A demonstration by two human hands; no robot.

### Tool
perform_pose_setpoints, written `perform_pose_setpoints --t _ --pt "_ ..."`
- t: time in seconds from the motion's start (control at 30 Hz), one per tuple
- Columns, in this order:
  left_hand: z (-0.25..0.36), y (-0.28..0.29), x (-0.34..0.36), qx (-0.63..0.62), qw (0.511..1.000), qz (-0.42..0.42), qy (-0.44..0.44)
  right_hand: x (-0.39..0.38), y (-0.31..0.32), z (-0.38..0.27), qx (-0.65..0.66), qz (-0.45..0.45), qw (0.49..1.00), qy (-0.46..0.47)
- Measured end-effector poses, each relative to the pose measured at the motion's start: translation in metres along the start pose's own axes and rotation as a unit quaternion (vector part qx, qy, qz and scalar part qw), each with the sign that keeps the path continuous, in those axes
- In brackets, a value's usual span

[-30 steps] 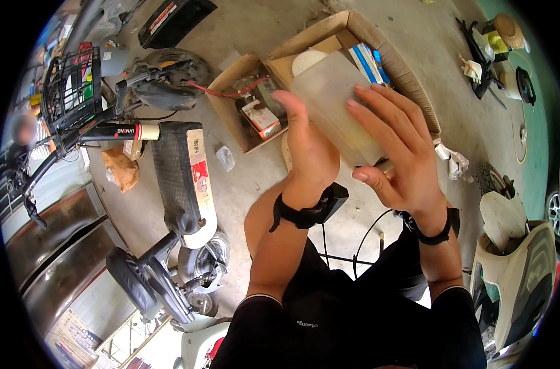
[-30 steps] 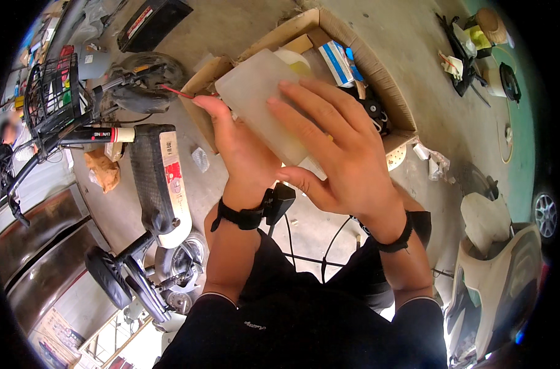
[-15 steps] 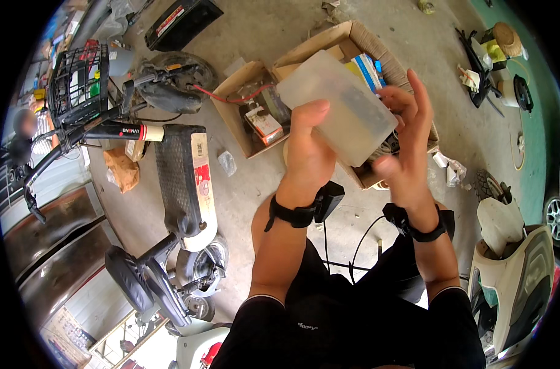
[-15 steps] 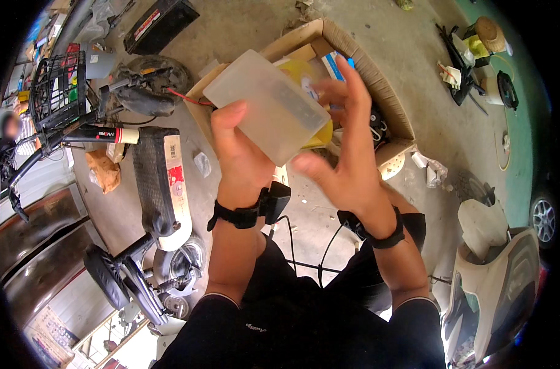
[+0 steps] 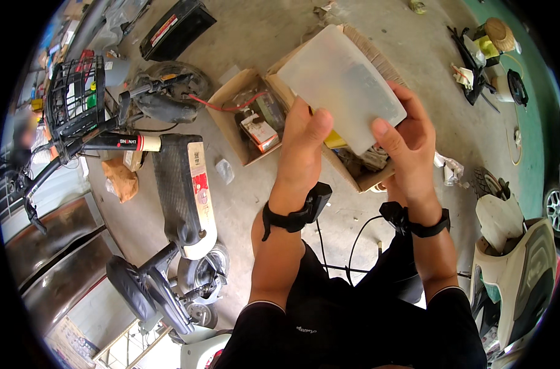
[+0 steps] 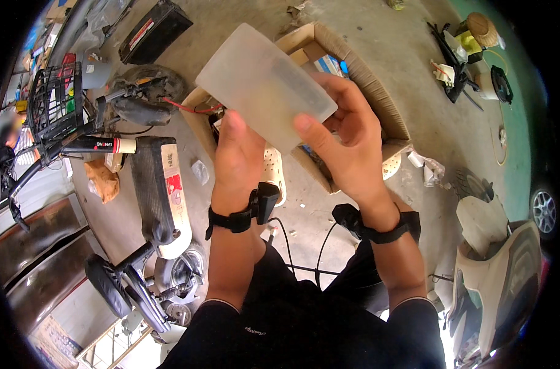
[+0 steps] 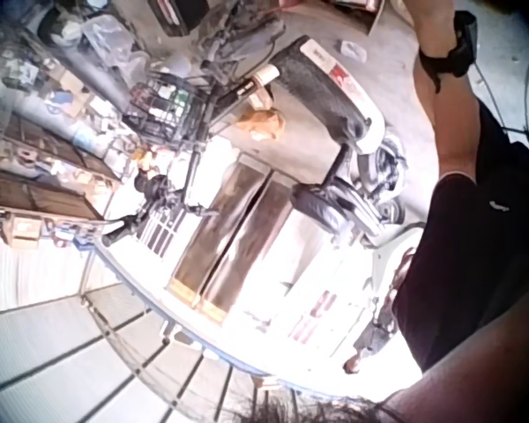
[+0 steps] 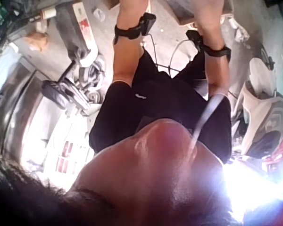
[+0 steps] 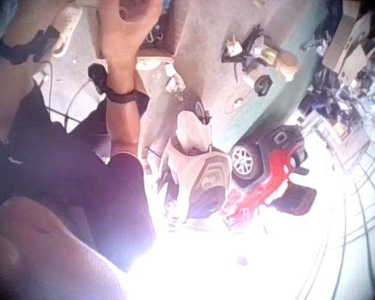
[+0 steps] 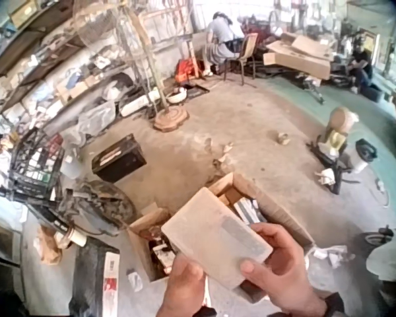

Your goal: The person removes a roll of tape from a cardboard box, wipes the edge with a cloth, and then handles small electronic components inside a clear plastic container.

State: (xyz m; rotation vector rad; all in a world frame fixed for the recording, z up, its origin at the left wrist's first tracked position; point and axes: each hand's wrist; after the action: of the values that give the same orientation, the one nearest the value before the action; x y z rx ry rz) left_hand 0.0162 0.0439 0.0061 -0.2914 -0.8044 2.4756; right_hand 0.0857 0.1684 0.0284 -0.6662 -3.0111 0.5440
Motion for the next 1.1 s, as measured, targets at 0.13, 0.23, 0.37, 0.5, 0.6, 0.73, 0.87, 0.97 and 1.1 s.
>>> perform_pose_setpoints --t 0.13,0.23,0.37,0.5,0.6,0.73,0.87,0.97,1.1 --pt "-0.003 -0.005 0.001 0.017 0.999 0.015 0.029 0.002 0.007 0.010 -0.163 -0.009 0.984 0.070" --pt "0.004 -0.007 0.000 0.017 0.997 0.043 0.055 0.006 0.012 0.013 -0.200 -0.030 0.975 0.097" --pt "0.006 0.000 -0.003 -0.021 0.997 0.062 0.030 0.012 0.031 0.003 -0.133 -0.021 0.990 0.052" --pt "0.006 0.007 -0.004 -0.076 0.995 0.066 0.013 0.014 0.045 0.010 -0.117 0.000 0.993 -0.008" --pt "0.006 0.006 -0.007 -0.083 0.995 0.060 -0.002 0.012 0.044 0.015 -0.141 -0.002 0.990 -0.004" --pt "0.007 0.004 -0.009 -0.093 0.992 0.082 -0.034 0.023 0.054 0.028 -0.201 0.033 0.979 0.007" --pt "0.006 0.014 0.000 -0.019 0.980 0.198 0.004 0.053 0.110 0.075 -0.291 0.070 0.954 -0.024" --pt "0.010 0.016 0.000 0.103 0.958 0.267 -0.005 0.049 0.165 0.166 -0.310 0.077 0.938 -0.132" --pt "0.012 0.030 0.010 0.112 0.967 0.230 -0.018 -0.015 0.240 0.299 -0.540 -0.040 0.829 -0.139"
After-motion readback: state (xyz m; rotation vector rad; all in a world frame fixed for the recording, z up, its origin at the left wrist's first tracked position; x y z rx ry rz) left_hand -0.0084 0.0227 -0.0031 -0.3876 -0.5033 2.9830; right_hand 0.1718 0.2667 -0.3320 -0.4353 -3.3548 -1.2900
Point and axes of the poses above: each hand's wrist, its own x-axis towards the middle knuckle, its own y-axis out of the back of the hand, z = x × y, and after that the axes turned 1 degree about -x, right-handed
